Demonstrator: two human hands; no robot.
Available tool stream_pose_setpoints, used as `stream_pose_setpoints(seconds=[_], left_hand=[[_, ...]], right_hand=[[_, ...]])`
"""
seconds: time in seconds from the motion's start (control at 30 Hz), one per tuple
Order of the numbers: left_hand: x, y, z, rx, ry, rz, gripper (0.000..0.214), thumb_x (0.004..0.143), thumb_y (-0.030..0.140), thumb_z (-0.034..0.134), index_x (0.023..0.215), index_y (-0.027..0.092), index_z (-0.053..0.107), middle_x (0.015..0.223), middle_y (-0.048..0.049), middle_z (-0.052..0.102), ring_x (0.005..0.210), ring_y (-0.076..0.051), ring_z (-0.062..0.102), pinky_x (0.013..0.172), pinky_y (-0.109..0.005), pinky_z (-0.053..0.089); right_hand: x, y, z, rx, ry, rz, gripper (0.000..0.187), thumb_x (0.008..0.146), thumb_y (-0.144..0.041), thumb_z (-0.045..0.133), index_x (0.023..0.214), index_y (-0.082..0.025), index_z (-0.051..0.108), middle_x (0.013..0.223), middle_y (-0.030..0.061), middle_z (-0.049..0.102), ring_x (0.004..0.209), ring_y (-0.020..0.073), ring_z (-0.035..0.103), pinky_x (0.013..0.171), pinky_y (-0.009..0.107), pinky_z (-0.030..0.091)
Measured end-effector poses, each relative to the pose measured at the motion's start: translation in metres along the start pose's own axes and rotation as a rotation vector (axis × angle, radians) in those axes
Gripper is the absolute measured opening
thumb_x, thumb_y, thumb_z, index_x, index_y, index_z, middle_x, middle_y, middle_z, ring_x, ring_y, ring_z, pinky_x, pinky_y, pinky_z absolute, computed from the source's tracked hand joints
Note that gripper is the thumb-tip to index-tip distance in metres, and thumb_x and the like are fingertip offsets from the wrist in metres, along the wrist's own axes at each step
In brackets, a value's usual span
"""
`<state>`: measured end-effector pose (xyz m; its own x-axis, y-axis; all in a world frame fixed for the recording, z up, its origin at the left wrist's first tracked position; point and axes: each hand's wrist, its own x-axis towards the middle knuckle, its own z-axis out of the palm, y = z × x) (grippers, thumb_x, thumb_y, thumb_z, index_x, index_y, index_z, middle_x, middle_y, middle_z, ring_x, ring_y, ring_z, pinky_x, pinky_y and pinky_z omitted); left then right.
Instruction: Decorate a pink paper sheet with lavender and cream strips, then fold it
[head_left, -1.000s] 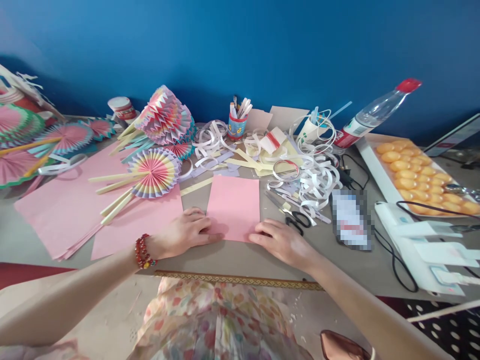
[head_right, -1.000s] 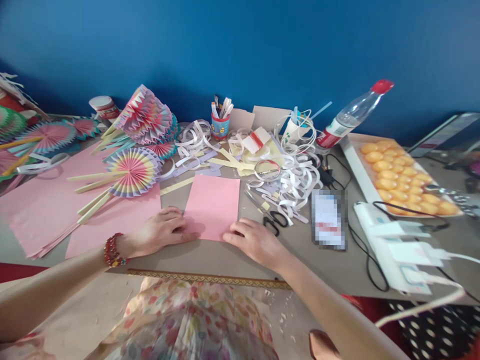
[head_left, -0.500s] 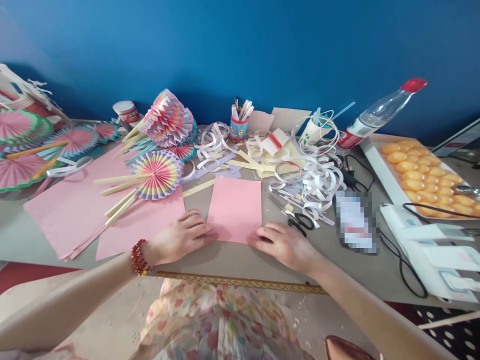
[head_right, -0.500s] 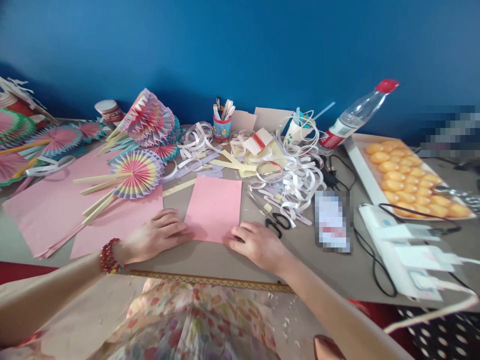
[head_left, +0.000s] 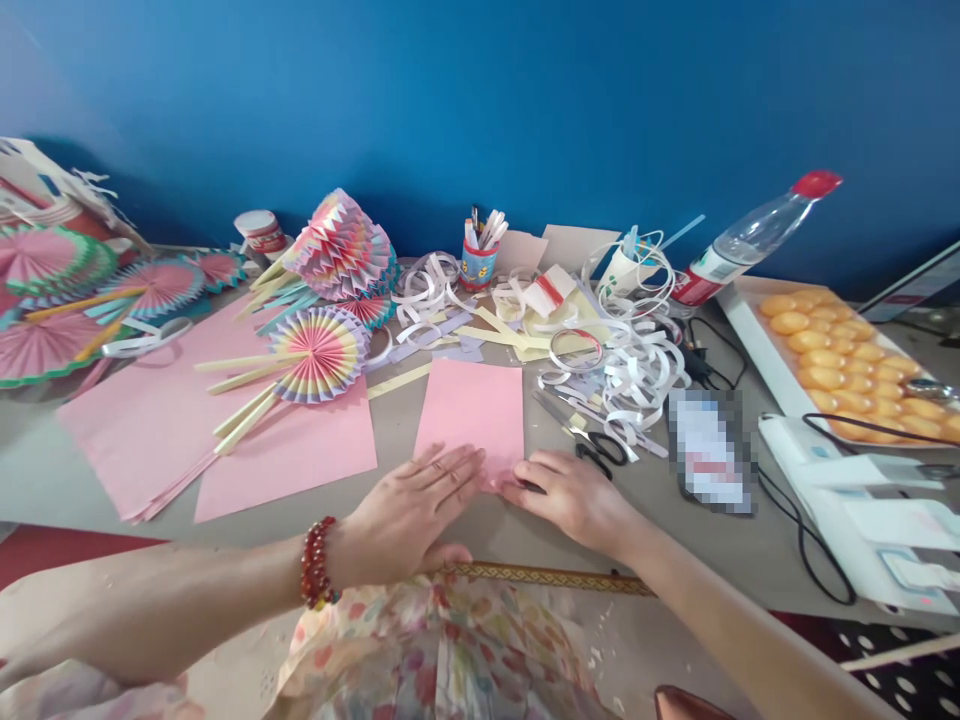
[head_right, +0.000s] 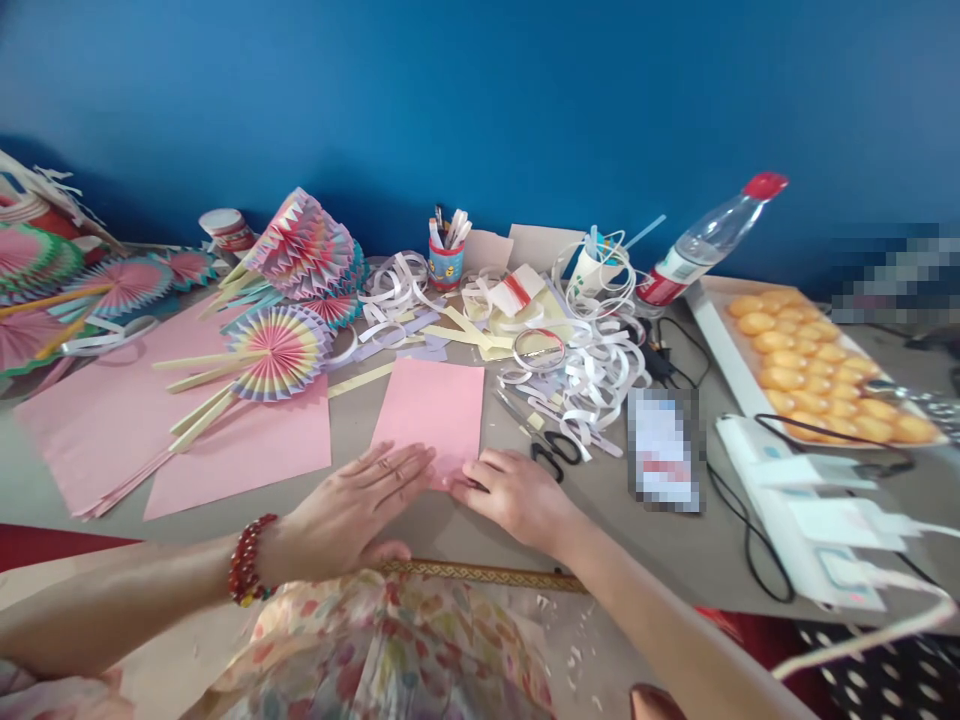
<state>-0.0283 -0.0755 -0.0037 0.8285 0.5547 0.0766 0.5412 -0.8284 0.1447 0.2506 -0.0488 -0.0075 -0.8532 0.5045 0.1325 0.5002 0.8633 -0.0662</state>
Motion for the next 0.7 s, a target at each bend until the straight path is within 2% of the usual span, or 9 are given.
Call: stream_pose_setpoints(seconds=[0.1, 0.2, 0.33, 0.53, 0.7], left_hand=[[0.003, 0.006, 0.011, -0.057, -0.060, 0.017, 0.095, 0.089, 0.075, 0.031, 0.155, 0.009, 0.014, 0.159, -0.0160, 0.021, 0.148, -0.030, 0.018, 0.120, -0.042, 0.012], [0.000, 0.004, 0.015, -0.107, -0.100, 0.018, 0.098, 0.087, 0.077, 0.031, 0.156, 0.011, 0.009, 0.160, -0.0153, 0.018, 0.147, -0.031, 0.018, 0.120, -0.043, 0.014], [-0.001, 0.001, 0.013, -0.131, -0.122, 0.023, 0.098, 0.088, 0.076, 0.032, 0.156, 0.011, 0.006, 0.161, -0.0153, 0.016, 0.148, -0.031, 0.017, 0.120, -0.044, 0.014], [0.000, 0.003, 0.013, -0.136, -0.122, 0.019, 0.098, 0.087, 0.076, 0.034, 0.156, 0.012, 0.007, 0.160, -0.0160, 0.016, 0.147, -0.032, 0.018, 0.120, -0.045, 0.015], [0.000, 0.002, 0.011, -0.130, -0.149, 0.022, 0.099, 0.086, 0.078, 0.032, 0.156, 0.011, 0.009, 0.160, -0.0170, 0.017, 0.147, -0.033, 0.018, 0.120, -0.046, 0.014]], right_hand=[[-0.001, 0.001, 0.003, 0.027, 0.029, 0.015, 0.031, 0.101, -0.021, 0.043, 0.119, -0.029, 0.066, 0.096, 0.0038, 0.066, 0.087, 0.0165, 0.055, 0.074, 0.027, 0.040], [-0.002, 0.003, 0.003, 0.150, 0.057, 0.058, 0.033, 0.100, -0.018, 0.044, 0.121, -0.031, 0.066, 0.093, 0.0038, 0.065, 0.084, 0.0157, 0.054, 0.073, 0.025, 0.040], [-0.005, 0.002, -0.001, 0.272, 0.060, 0.132, 0.035, 0.098, -0.016, 0.042, 0.124, -0.028, 0.064, 0.098, 0.0044, 0.065, 0.086, 0.0156, 0.054, 0.075, 0.025, 0.042], [-0.016, -0.006, 0.000, 0.018, 0.026, 0.073, 0.038, 0.095, -0.013, 0.045, 0.128, -0.025, 0.061, 0.111, 0.0068, 0.067, 0.094, 0.0213, 0.053, 0.081, 0.035, 0.041], [-0.023, -0.011, 0.002, -0.068, -0.030, 0.064, 0.045, 0.093, -0.011, 0.045, 0.136, -0.021, 0.053, 0.121, 0.0063, 0.066, 0.099, 0.0240, 0.052, 0.084, 0.039, 0.041]])
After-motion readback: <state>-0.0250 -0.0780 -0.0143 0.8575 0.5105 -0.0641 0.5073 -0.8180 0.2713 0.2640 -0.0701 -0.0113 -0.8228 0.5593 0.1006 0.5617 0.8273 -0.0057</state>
